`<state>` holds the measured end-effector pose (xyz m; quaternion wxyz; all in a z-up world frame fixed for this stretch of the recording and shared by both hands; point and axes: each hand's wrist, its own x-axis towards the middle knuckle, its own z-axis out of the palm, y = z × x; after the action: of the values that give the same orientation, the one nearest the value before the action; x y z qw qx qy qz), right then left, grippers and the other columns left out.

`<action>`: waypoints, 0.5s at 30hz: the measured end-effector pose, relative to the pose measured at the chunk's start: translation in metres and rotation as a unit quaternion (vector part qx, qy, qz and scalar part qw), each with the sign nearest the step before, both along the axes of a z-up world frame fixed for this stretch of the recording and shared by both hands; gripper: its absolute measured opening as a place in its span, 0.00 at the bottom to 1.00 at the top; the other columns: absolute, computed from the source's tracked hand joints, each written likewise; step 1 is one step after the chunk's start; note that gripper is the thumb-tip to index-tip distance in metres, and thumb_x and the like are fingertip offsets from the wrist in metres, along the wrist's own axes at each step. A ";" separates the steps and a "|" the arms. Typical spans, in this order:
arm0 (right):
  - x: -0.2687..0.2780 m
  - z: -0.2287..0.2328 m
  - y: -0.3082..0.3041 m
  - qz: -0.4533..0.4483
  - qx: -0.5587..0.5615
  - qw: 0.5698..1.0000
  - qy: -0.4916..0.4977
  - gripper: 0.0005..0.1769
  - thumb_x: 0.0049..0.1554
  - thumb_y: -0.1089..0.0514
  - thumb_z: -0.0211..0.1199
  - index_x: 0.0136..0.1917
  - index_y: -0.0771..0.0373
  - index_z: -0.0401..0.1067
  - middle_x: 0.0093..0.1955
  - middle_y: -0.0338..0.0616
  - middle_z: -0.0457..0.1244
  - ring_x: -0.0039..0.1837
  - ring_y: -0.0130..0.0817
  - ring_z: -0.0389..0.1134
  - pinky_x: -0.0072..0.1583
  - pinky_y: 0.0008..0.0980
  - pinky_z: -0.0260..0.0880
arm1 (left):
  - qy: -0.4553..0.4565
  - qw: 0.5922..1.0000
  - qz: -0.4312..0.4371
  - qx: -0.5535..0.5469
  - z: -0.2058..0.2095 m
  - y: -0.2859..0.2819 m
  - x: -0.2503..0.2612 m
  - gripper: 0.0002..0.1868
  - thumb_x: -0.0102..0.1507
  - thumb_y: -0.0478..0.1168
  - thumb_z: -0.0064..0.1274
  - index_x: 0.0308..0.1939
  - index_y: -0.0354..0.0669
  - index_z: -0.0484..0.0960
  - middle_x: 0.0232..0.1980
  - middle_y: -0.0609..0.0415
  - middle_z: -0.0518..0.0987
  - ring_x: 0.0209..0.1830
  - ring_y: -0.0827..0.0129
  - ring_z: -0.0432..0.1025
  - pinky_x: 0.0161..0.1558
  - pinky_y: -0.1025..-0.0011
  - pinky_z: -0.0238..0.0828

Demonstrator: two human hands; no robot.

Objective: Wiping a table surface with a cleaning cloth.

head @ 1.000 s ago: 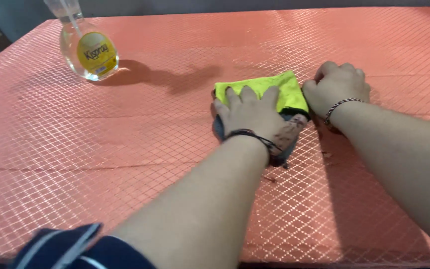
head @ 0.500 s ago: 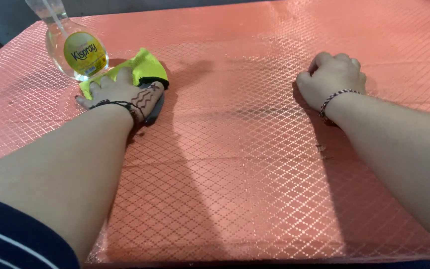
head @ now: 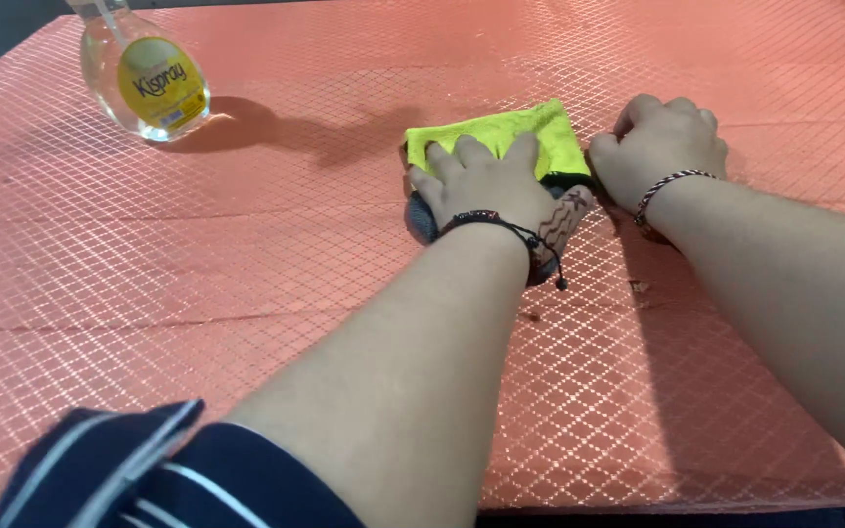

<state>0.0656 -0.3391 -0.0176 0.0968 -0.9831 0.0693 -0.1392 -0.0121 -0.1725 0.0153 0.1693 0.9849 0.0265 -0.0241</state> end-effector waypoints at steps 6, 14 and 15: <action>-0.005 0.003 0.002 -0.003 0.008 1.000 0.009 0.22 0.59 0.43 0.59 0.61 0.56 0.75 0.62 0.54 0.65 0.70 0.51 0.60 0.67 0.55 0.63 | 0.021 0.999 0.025 0.008 -0.003 0.037 0.031 0.44 0.58 0.75 0.46 0.76 0.71 0.59 0.82 0.41 0.49 0.83 0.41 0.37 0.76 0.34 0.25; -0.008 0.008 0.008 -0.010 0.018 1.000 0.015 0.21 0.60 0.44 0.58 0.61 0.56 0.75 0.62 0.52 0.64 0.69 0.51 0.60 0.65 0.56 0.64 | -0.034 0.983 0.168 0.066 -0.016 0.199 0.027 0.44 0.62 0.74 0.41 0.77 0.62 0.57 0.81 0.37 0.50 0.81 0.39 0.40 0.72 0.28 0.23; -0.010 0.008 0.008 -0.011 0.018 1.000 0.013 0.21 0.61 0.45 0.58 0.61 0.56 0.75 0.62 0.53 0.64 0.69 0.51 0.60 0.65 0.56 0.64 | -0.039 0.978 0.189 0.075 -0.016 0.166 0.042 0.44 0.62 0.74 0.41 0.77 0.61 0.57 0.81 0.37 0.50 0.81 0.39 0.40 0.72 0.27 0.23</action>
<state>0.0557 -0.3313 -0.0092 0.1125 -0.9820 0.0843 -0.1259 0.0297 -0.0064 -0.0004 0.0973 0.9723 0.2068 0.0491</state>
